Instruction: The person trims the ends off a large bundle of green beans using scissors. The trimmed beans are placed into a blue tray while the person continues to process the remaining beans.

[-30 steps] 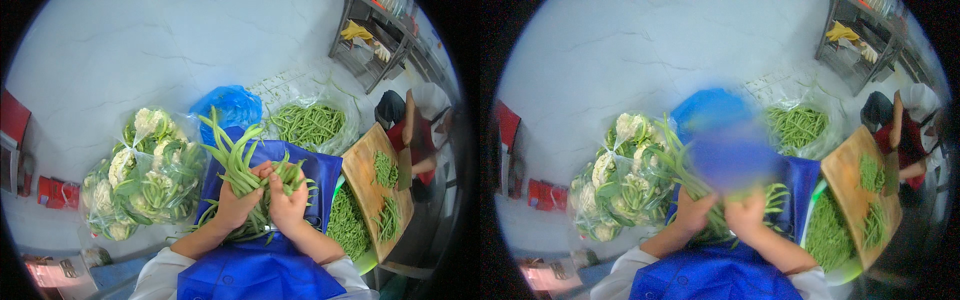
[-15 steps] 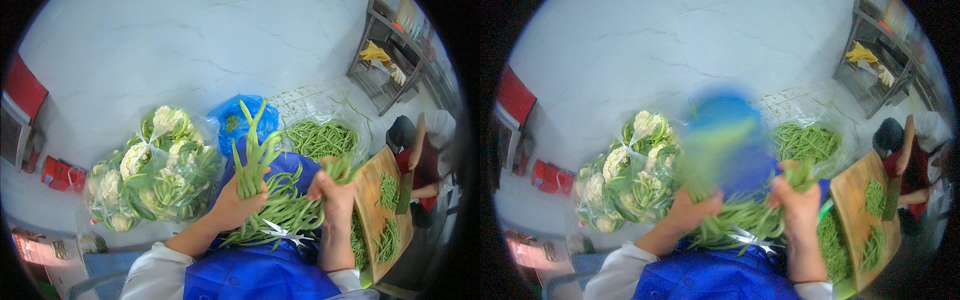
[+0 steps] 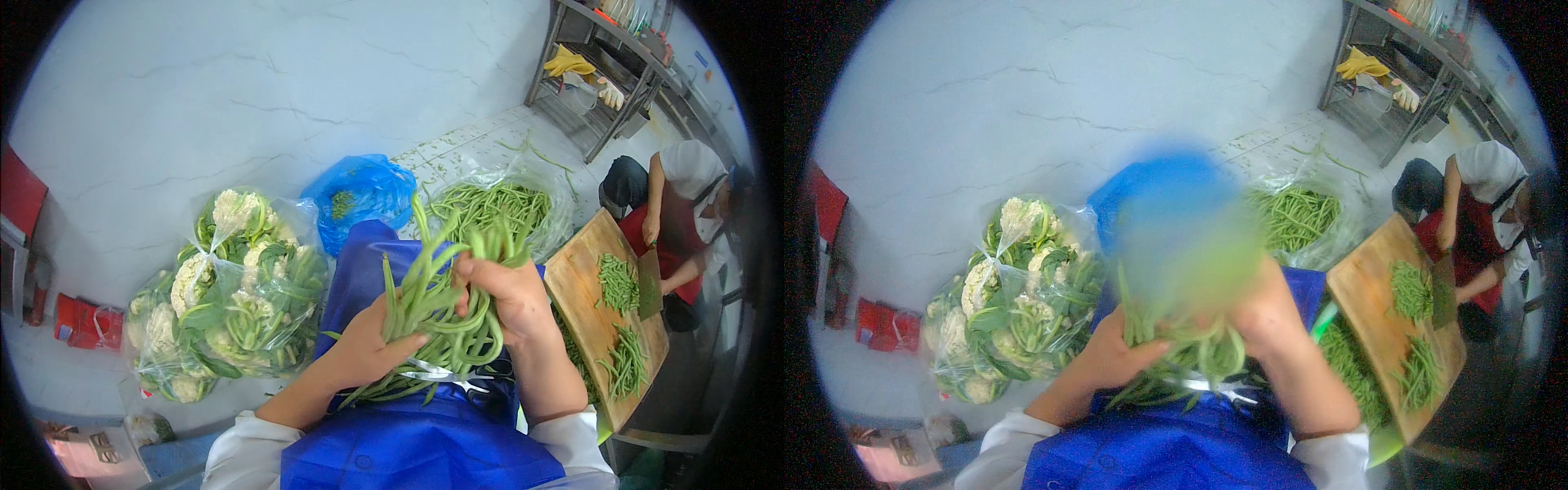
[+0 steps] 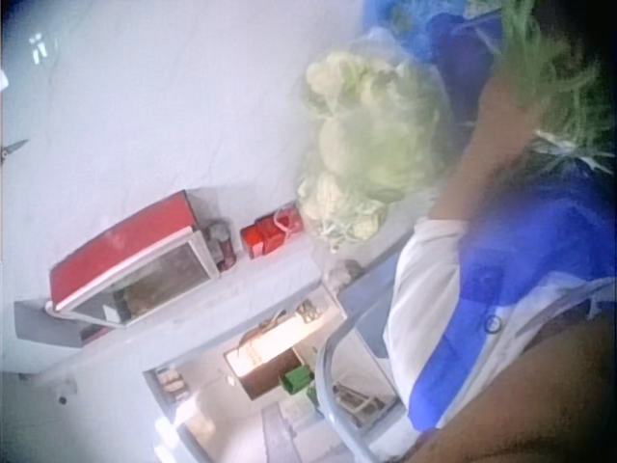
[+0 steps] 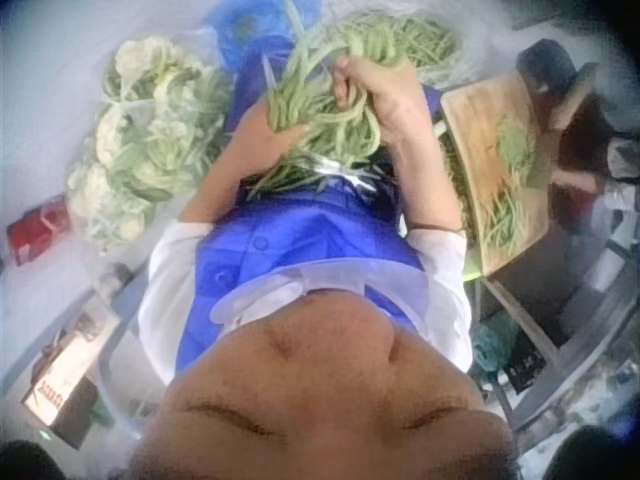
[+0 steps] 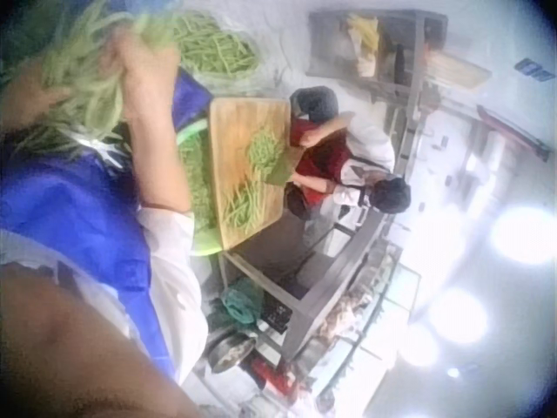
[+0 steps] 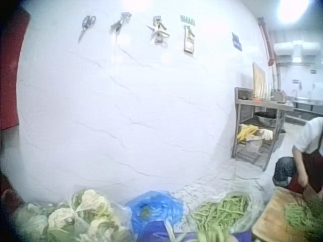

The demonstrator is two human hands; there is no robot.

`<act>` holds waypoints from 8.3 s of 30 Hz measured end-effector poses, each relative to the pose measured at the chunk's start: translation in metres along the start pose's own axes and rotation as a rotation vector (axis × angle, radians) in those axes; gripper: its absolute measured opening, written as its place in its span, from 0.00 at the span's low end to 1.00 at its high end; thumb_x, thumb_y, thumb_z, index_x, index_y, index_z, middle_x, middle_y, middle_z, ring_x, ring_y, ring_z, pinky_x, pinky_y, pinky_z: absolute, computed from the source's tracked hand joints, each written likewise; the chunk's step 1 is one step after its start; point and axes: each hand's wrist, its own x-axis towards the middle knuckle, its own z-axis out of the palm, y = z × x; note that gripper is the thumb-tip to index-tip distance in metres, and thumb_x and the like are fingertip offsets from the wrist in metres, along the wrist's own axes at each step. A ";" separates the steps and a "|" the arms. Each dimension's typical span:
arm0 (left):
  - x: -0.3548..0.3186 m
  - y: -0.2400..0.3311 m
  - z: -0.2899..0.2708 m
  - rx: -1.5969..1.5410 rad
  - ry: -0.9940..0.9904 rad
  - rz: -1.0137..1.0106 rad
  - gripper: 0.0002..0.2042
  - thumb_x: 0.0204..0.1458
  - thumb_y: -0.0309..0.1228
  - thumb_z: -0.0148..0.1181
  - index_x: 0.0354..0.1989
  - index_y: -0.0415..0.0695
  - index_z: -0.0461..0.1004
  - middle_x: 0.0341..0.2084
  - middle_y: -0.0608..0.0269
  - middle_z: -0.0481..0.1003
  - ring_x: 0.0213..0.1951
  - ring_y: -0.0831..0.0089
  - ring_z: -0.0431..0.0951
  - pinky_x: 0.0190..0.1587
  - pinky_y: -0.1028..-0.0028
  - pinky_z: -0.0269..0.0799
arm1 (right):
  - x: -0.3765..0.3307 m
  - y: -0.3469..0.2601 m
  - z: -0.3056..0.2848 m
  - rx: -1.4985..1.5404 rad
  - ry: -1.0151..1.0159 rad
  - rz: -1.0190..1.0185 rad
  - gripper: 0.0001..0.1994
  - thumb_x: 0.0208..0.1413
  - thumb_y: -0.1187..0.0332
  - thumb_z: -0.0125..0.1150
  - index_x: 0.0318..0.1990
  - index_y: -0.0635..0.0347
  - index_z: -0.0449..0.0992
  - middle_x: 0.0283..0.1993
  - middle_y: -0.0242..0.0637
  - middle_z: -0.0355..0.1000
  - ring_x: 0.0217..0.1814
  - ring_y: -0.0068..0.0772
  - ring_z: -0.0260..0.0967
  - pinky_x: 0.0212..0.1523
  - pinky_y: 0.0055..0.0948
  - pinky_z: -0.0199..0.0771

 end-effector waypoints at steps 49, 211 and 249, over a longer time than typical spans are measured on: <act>0.016 0.005 0.000 -0.309 0.315 0.065 0.11 0.61 0.31 0.49 0.47 0.39 0.68 0.34 0.63 0.73 0.39 0.77 0.72 0.42 0.72 0.67 | -0.004 0.041 0.022 -0.276 -0.078 -0.441 0.09 0.55 0.74 0.61 0.41 0.63 0.69 0.35 0.29 0.70 0.35 0.18 0.65 0.36 0.21 0.67; 0.020 -0.008 -0.020 -1.034 -0.077 -0.100 0.32 0.39 0.24 0.69 0.57 0.42 0.64 0.34 0.54 0.76 0.37 0.62 0.78 0.41 0.62 0.75 | 0.020 -0.028 0.003 -1.092 -0.078 -0.976 0.14 0.52 0.74 0.61 0.46 0.68 0.73 0.32 0.38 0.73 0.35 0.35 0.73 0.39 0.32 0.73; 0.027 -0.024 -0.092 -1.637 0.314 0.397 0.18 0.53 0.34 0.53 0.51 0.41 0.66 0.30 0.66 0.65 0.29 0.72 0.63 0.33 0.71 0.61 | -0.132 0.060 -0.107 -0.887 -0.340 0.071 0.32 0.35 0.75 0.68 0.55 0.64 0.68 0.43 0.41 0.72 0.46 0.36 0.70 0.49 0.33 0.70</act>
